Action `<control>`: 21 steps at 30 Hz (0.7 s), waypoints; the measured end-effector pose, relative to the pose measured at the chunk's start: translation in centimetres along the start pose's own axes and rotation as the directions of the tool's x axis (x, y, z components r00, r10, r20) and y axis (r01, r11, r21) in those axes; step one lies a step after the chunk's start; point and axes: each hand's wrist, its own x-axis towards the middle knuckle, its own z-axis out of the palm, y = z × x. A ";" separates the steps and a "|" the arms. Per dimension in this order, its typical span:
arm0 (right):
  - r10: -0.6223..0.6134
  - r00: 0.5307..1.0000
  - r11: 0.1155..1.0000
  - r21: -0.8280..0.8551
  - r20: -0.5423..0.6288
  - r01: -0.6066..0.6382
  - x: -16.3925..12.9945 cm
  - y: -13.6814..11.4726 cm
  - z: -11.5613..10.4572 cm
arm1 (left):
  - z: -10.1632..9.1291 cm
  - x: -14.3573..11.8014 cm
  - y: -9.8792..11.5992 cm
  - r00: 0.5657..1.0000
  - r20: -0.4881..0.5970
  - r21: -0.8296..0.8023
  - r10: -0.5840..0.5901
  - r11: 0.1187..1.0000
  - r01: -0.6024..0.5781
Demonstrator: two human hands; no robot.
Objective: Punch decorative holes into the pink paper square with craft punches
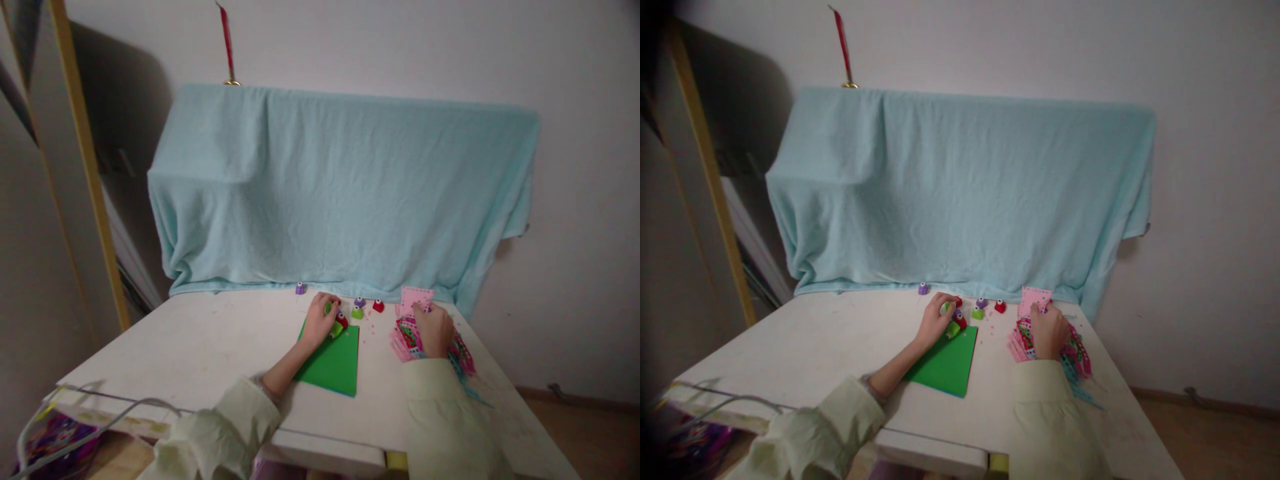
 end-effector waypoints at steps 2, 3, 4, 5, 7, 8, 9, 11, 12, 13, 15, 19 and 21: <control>-0.008 1.000 0.999 -0.034 -0.002 0.008 -0.4 -0.2 -0.1 | 0.0 0.0 0.0 1.000 -0.001 0.000 -0.002 1.000 0.002; -0.007 1.000 0.999 -0.041 -0.021 0.006 -0.5 -0.2 -0.1 | 0.0 0.0 0.0 1.000 -0.001 0.001 -0.006 1.000 0.006; -0.005 0.999 0.999 -0.046 -0.050 0.002 -0.6 -0.3 -0.2 | 0.0 0.0 0.0 1.000 -0.001 0.002 -0.010 1.000 0.010; -0.001 0.996 0.999 -0.050 -0.084 -0.003 -0.7 -0.4 -0.2 | -0.1 0.0 0.0 1.000 0.001 0.002 -0.013 1.000 0.013; -0.003 0.989 0.999 -0.054 -0.147 -0.005 -0.9 -0.5 -0.4 | -0.1 0.0 0.1 1.000 0.002 -0.002 -0.014 1.000 0.014; -0.005 0.985 0.999 -0.052 -0.174 -0.004 -1.0 -0.6 -0.5 | -0.2 0.0 0.2 1.000 0.003 -0.004 -0.014 1.000 0.014; -0.007 0.980 0.999 -0.043 -0.199 -0.001 -1.0 -0.8 -0.6 | -0.2 0.0 0.2 1.000 0.006 -0.005 -0.015 1.000 0.015; -0.024 0.969 1.000 -0.005 -0.245 0.024 -1.1 -1.2 -1.0 | -0.3 0.0 0.3 1.000 0.012 -0.005 -0.019 1.000 0.019; -0.036 0.963 0.999 0.023 -0.268 0.044 -1.2 -1.4 -1.2 | -0.3 0.0 0.4 1.000 0.012 -0.003 -0.021 1.000 0.021; -0.047 0.955 0.996 0.056 -0.293 0.066 -1.2 -1.6 -1.5 | -0.3 0.0 0.4 1.000 0.011 -0.002 -0.023 1.000 0.023; -0.063 0.937 0.984 0.135 -0.345 0.116 -1.3 -1.9 -2.0 | -0.4 0.0 0.5 1.000 0.005 -0.002 -0.022 1.000 0.022; -0.052 0.904 0.914 0.346 -0.424 0.214 -0.9 -2.0 -2.8 | -0.4 0.0 0.5 1.000 -0.004 -0.006 -0.009 1.000 0.009; -0.037 0.933 0.841 0.492 -0.359 0.223 -0.7 -1.8 -3.0 | -0.4 0.0 0.4 1.000 -0.006 -0.007 -0.005 1.000 0.005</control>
